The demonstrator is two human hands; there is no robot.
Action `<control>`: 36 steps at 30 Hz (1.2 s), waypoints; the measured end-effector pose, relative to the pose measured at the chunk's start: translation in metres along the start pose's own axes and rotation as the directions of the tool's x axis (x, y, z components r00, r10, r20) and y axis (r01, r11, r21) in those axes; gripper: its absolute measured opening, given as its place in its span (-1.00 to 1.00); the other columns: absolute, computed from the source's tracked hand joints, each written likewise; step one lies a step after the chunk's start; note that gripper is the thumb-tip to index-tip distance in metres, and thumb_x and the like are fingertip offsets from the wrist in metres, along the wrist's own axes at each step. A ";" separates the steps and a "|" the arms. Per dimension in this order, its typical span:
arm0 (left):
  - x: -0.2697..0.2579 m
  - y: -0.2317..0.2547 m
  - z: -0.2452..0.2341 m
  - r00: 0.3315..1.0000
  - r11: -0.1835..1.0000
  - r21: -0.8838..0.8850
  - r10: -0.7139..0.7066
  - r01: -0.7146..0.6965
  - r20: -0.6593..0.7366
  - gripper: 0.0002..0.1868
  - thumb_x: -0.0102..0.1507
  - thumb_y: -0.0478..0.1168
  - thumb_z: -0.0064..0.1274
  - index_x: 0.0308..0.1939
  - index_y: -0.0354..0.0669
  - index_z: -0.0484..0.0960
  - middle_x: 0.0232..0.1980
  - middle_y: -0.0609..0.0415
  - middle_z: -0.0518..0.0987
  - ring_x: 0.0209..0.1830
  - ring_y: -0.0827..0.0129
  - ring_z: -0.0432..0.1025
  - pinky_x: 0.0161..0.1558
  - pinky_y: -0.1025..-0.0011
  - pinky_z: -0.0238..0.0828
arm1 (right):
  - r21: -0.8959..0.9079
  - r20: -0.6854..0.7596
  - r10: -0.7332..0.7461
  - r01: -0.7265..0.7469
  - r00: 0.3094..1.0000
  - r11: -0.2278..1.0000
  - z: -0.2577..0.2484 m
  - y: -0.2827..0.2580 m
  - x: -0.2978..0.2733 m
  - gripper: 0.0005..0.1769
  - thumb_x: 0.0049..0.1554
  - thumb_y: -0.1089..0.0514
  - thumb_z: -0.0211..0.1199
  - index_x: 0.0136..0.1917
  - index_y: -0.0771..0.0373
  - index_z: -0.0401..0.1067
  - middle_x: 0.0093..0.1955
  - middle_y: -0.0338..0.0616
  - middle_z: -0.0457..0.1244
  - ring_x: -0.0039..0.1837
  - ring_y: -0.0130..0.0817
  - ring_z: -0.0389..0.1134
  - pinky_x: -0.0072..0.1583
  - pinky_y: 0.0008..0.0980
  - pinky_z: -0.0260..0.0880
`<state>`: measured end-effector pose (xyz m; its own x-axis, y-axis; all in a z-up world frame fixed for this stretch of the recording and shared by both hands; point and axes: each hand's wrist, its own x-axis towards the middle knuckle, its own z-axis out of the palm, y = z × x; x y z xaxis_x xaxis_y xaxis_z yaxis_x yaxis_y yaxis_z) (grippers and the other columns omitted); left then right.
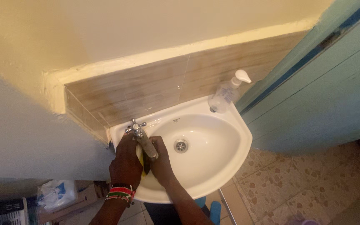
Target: The person scrubs a white bathroom sink using a yellow sponge. They clean the basin, the faucet, and the surrounding tiled area while water runs from the tap. The person rinses the sponge and continues scrubbing the sink surfaces.
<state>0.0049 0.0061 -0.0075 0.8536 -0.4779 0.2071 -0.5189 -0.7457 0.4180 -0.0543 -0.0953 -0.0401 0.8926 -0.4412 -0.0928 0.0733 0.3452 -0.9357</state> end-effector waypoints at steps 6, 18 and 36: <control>-0.002 -0.002 -0.004 0.990 0.997 -0.019 -0.066 0.069 0.125 -0.49 0.20 -0.25 0.05 0.25 0.00 0.39 0.53 0.13 0.27 0.43 0.26 0.29 -0.06 0.11 0.59 | -0.119 0.024 -0.056 0.059 0.998 0.991 0.010 -0.005 -0.011 -0.76 0.21 0.41 0.12 0.16 0.27 0.37 -0.08 -0.26 0.29 -0.09 -0.56 0.30 -0.11 -0.54 0.34; -0.004 -0.007 -0.001 0.997 0.992 -0.115 -0.043 0.051 0.071 -0.71 0.28 -0.28 0.07 0.08 -0.03 0.44 0.54 0.19 0.30 0.55 0.25 0.20 -0.01 0.15 0.62 | -0.126 -0.028 -0.001 -0.002 1.000 0.992 0.012 -0.005 -0.007 -0.74 0.20 0.37 0.18 0.18 0.30 0.39 -0.08 -0.17 0.32 -0.14 -0.48 0.30 -0.15 -0.48 0.31; -0.003 -0.002 0.000 0.977 0.987 -0.010 -0.158 0.161 0.144 -0.27 0.18 -0.29 0.14 0.44 0.03 0.28 0.57 0.10 0.26 0.27 0.25 0.46 -0.05 0.24 0.65 | -0.267 0.039 -0.107 0.114 0.993 0.957 0.013 -0.005 -0.015 -0.68 0.20 0.41 0.09 0.23 0.30 0.32 0.06 -0.27 0.30 0.11 -0.48 0.35 0.13 -0.45 0.38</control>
<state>0.0035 0.0087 -0.0088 0.9095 -0.4157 0.0091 -0.3739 -0.8082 0.4550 -0.0624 -0.0798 -0.0296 0.8964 -0.4428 0.0215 0.0530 0.0590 -0.9969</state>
